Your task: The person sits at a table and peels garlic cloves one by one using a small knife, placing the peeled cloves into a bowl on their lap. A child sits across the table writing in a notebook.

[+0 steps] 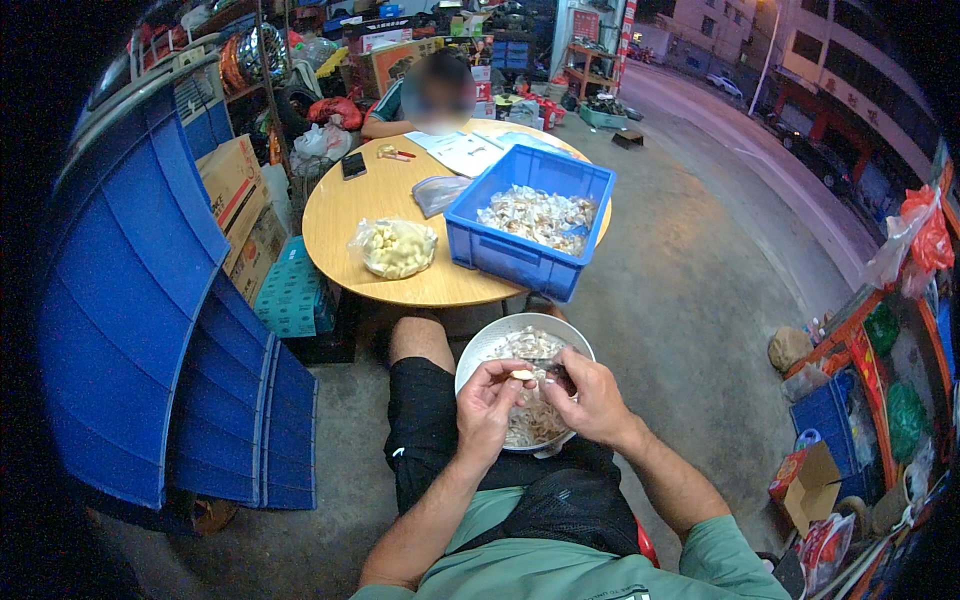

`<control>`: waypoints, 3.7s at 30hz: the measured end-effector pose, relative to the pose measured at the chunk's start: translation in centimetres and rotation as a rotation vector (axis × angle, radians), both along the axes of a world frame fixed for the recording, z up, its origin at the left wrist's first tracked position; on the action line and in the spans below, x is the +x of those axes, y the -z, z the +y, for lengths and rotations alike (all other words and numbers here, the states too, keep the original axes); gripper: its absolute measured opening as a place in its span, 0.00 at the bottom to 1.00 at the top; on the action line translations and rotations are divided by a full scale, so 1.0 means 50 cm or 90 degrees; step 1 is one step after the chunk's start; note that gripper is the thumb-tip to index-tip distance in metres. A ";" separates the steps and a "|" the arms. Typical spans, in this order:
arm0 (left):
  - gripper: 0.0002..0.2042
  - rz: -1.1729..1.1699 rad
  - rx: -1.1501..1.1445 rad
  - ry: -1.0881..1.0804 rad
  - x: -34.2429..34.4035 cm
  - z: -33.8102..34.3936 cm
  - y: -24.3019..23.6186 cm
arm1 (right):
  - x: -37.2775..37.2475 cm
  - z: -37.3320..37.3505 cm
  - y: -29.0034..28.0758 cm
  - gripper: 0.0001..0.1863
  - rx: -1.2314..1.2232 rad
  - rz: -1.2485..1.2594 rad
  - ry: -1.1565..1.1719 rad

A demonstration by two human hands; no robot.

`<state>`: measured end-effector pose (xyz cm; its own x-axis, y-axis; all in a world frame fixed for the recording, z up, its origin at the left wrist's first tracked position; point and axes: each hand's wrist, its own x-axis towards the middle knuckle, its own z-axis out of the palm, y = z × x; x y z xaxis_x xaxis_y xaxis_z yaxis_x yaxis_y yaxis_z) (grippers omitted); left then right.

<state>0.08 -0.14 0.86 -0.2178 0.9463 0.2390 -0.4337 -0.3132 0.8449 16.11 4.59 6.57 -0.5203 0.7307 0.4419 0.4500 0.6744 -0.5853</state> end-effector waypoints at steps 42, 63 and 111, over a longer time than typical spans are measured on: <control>0.07 -0.115 -0.019 0.058 0.003 -0.003 0.003 | -0.005 0.003 0.005 0.12 0.068 0.008 -0.028; 0.07 0.025 -0.021 -0.013 -0.002 -0.007 0.006 | 0.000 0.007 0.004 0.11 -0.005 0.020 -0.053; 0.08 0.517 -0.089 -0.480 -0.375 0.279 -0.036 | 0.023 -0.016 0.003 0.05 -0.135 0.125 0.072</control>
